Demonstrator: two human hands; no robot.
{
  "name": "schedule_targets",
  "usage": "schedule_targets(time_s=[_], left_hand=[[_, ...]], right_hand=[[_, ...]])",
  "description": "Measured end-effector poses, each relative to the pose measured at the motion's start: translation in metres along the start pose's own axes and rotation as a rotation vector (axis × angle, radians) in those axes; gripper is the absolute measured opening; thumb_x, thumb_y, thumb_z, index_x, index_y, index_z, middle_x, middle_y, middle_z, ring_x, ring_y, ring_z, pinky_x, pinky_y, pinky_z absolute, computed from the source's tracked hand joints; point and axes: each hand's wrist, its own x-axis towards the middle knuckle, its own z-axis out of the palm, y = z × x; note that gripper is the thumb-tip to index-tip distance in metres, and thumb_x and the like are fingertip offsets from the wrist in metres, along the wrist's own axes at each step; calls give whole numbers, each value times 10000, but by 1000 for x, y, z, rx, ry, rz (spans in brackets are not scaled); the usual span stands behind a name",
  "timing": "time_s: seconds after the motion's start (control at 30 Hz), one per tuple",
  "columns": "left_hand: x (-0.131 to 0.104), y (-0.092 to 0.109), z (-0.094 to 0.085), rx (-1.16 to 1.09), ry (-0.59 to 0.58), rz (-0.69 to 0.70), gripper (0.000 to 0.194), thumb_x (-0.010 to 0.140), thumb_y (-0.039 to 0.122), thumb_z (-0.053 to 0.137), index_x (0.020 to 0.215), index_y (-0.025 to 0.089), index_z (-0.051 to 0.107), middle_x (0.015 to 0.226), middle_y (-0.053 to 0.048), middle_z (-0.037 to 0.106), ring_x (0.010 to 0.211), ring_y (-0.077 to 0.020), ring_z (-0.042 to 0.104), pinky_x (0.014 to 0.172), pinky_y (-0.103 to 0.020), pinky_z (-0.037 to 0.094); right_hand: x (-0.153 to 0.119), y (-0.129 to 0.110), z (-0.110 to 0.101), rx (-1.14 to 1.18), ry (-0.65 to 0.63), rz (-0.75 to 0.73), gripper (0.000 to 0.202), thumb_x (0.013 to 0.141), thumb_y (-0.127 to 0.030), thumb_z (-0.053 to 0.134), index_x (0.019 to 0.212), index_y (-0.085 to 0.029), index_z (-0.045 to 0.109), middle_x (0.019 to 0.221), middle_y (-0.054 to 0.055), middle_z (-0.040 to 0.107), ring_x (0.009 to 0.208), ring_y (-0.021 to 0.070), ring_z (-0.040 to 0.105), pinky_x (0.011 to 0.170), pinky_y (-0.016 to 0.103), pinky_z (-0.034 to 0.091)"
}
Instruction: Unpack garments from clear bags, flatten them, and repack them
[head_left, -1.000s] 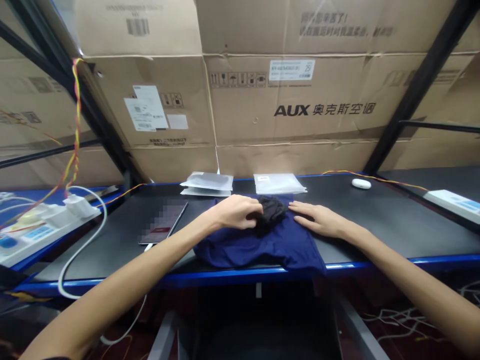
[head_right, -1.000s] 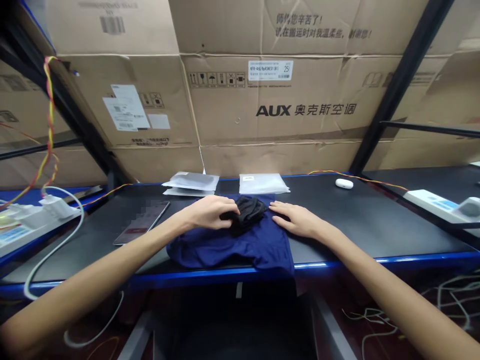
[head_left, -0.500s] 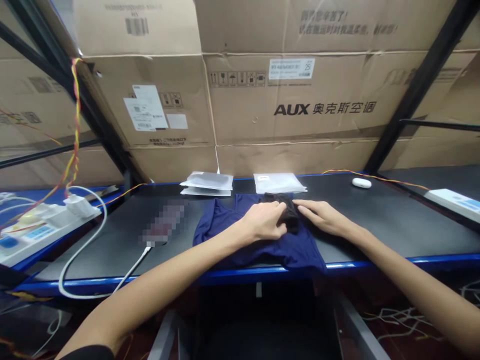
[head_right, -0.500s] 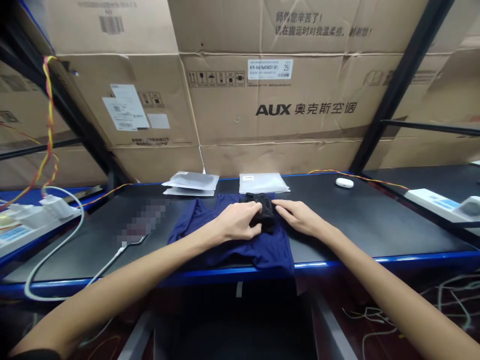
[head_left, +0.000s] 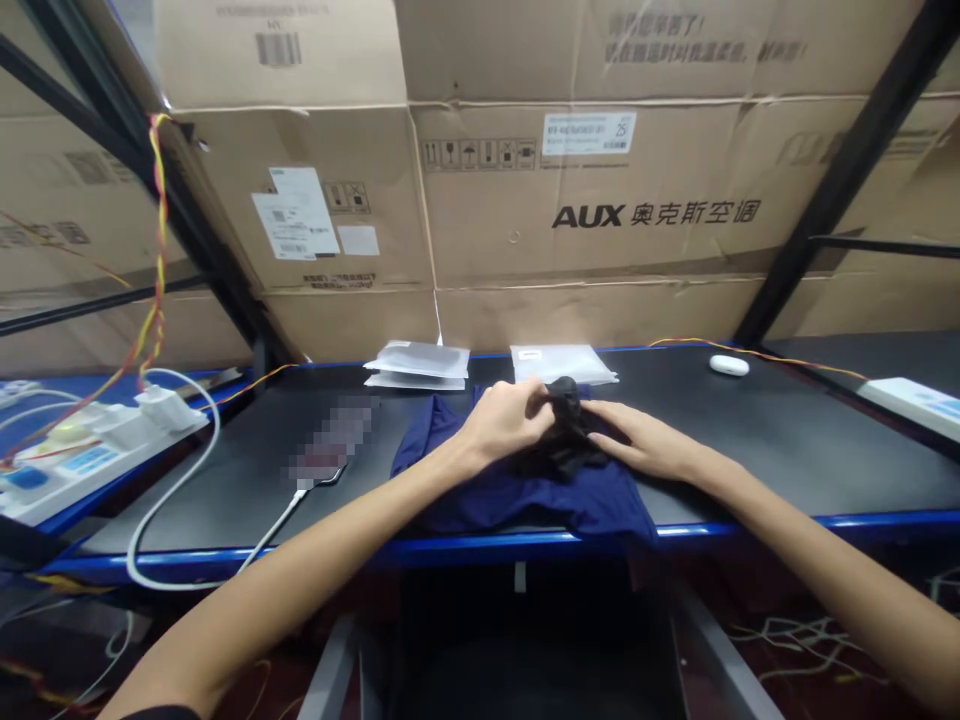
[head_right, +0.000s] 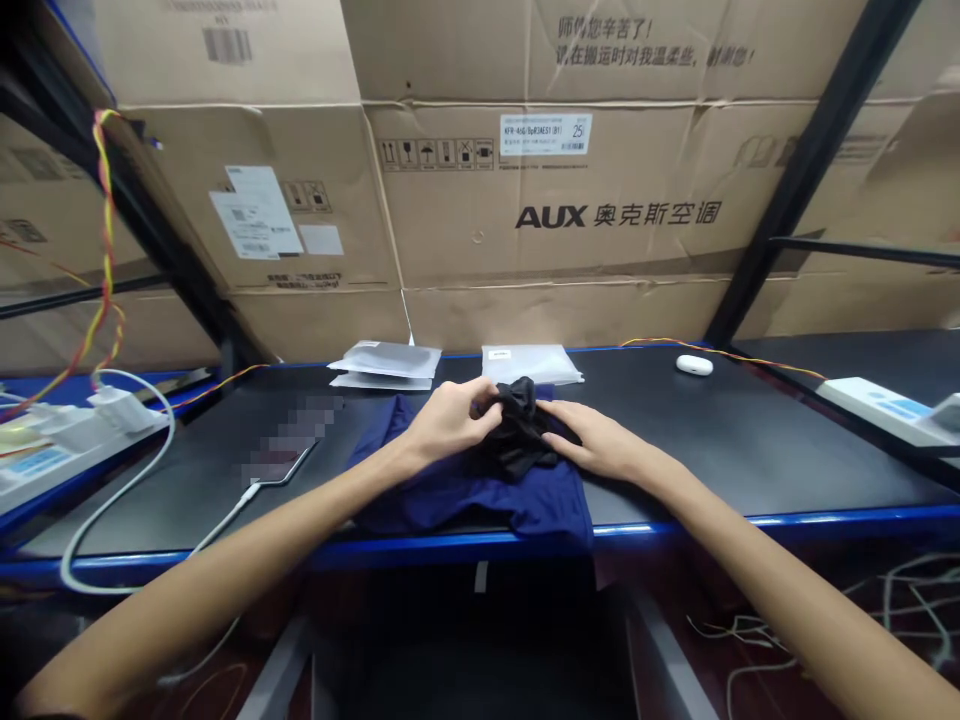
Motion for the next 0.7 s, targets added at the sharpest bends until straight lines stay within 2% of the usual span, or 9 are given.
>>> schedule_targets(time_s=[0.1,0.2,0.4,0.5,0.6,0.7], left_hand=[[-9,-6,-18,-11,70,-44,92,828,289,566,802,207,599,713,17,677,607,-138,628,595,-233,438],[-21,-11,-31,18,87,-94,81,798,267,571,746,206,569,681,26,651,593,-133,603,602,-243,428],[-41,-20,-39,90,35,-212,135,800,271,524,678,212,517,643,29,611,616,-149,576,614,-263,398],[-45,-29,-41,240,-39,-297,191,800,307,514,635,213,500,621,11,593,609,-172,562,581,-273,361],[-48,-42,-45,364,-187,-386,226,794,347,520,615,209,514,640,-21,618,625,-202,586,563,-282,357],[-51,-48,-49,389,-278,-398,139,774,342,545,744,212,584,772,-42,677,710,-234,632,610,-302,425]], right_hand=[[0,1,0,-37,-14,19,549,961,-489,470,1442,-225,483,1434,113,557,1317,310,518,1114,512,417],[0,2,0,-42,-14,26,555,960,-489,469,1442,-214,486,1445,121,544,1341,305,494,1127,512,403],[-1,3,-1,-27,-8,46,551,962,-514,457,1435,-236,502,1450,95,545,1348,302,487,1141,517,388],[-1,3,-2,-28,-19,53,551,969,-526,445,1434,-237,506,1449,92,547,1345,298,491,1141,510,390],[-1,2,-1,-38,-18,36,575,953,-542,478,1443,-240,492,1453,97,542,1347,302,488,1132,517,399],[-1,1,-1,-47,-19,30,597,944,-550,494,1447,-228,484,1454,110,538,1343,300,492,1127,514,404]])
